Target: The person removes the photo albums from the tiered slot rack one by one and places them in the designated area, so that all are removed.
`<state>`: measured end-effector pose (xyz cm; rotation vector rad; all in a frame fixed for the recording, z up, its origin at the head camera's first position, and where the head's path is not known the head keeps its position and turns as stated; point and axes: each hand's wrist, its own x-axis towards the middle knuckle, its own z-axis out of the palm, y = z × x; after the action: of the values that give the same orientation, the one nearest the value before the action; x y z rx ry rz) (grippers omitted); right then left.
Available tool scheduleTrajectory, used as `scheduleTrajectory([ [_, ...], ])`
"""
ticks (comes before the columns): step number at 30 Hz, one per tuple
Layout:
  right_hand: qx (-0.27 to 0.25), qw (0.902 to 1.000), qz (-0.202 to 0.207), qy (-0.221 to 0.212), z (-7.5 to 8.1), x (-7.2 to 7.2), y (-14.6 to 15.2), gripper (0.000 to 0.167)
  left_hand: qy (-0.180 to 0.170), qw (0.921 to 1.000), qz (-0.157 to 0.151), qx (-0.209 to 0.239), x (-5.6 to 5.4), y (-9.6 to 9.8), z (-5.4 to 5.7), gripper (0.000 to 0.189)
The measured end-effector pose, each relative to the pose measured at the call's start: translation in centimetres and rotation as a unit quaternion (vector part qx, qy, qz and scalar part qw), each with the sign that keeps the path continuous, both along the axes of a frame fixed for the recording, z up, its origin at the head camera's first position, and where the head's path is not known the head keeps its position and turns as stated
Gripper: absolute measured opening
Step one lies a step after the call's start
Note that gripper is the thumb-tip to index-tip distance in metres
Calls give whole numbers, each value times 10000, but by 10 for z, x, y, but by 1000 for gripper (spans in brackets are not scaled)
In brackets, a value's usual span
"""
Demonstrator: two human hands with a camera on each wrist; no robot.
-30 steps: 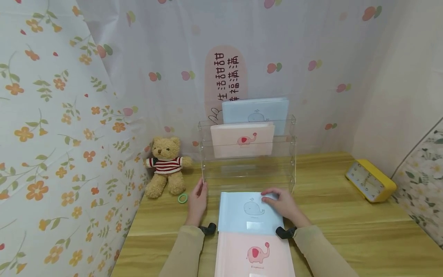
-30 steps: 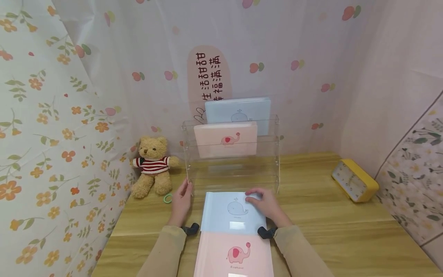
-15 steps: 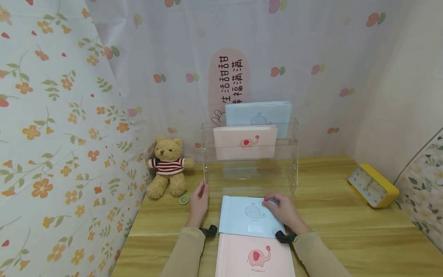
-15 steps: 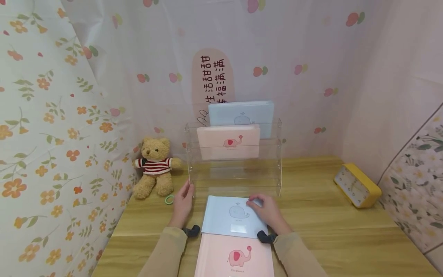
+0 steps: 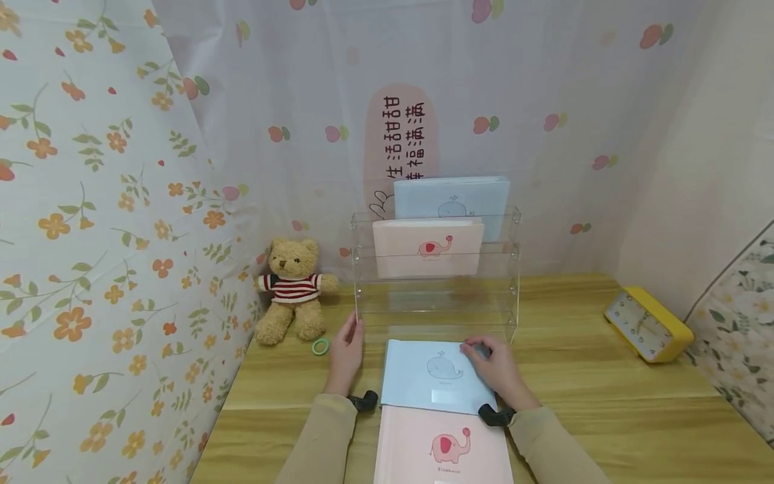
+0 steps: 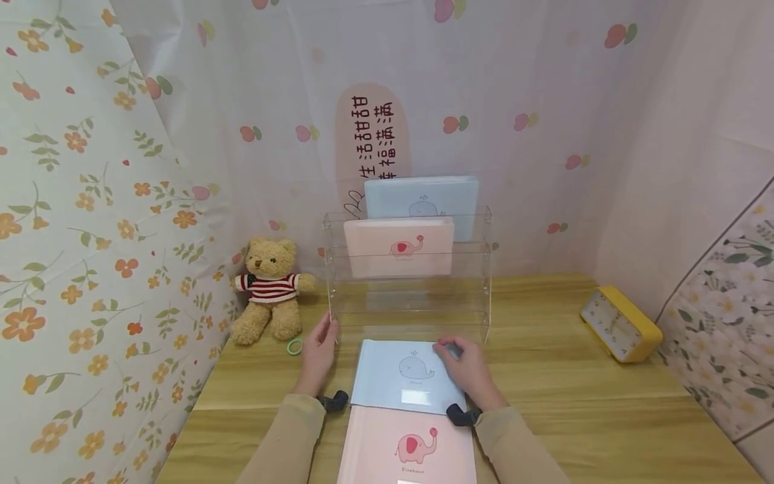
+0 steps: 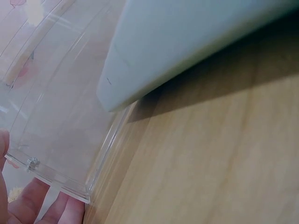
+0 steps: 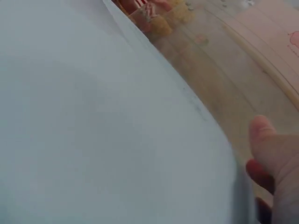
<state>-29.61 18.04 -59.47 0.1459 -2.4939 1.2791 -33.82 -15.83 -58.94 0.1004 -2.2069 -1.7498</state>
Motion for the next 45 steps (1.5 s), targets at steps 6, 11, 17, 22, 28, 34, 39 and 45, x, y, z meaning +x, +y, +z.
scheduleTrajectory([
  [6, -187, 9902, -203, 1368, 20, -6, -1, 6, 35, 10000, -23, 86, 0, 0, 1, 46],
  [11, -536, 9752, 174, 2141, 64, -18, -3, 10, 165, 9998, -11, 87, 0, 2, 3, 43],
  [17, -819, 9686, -2, 2349, 148, -36, -3, 26, 108, 9999, -57, 42, 1, 3, 3, 44],
  [22, -528, 9856, -152, 1600, 208, -55, -2, 47, 144, 9999, -63, 68, 0, 4, 1, 44],
  [28, -424, 9952, -139, 870, 229, -77, -3, 66, 220, 9998, 7, 39, -1, 0, 0, 43],
  [34, -598, 9977, -136, 278, 225, -86, -5, 77, 162, 9999, -32, 9, -3, -1, -1, 44],
  [39, -704, 9973, -181, 37, 230, -90, -7, 82, 148, 9999, -43, -37, -3, -2, 0, 44],
  [45, -436, 9990, -71, 46, 245, -100, -11, 71, 144, 9999, -94, -16, -3, -2, -1, 45],
])
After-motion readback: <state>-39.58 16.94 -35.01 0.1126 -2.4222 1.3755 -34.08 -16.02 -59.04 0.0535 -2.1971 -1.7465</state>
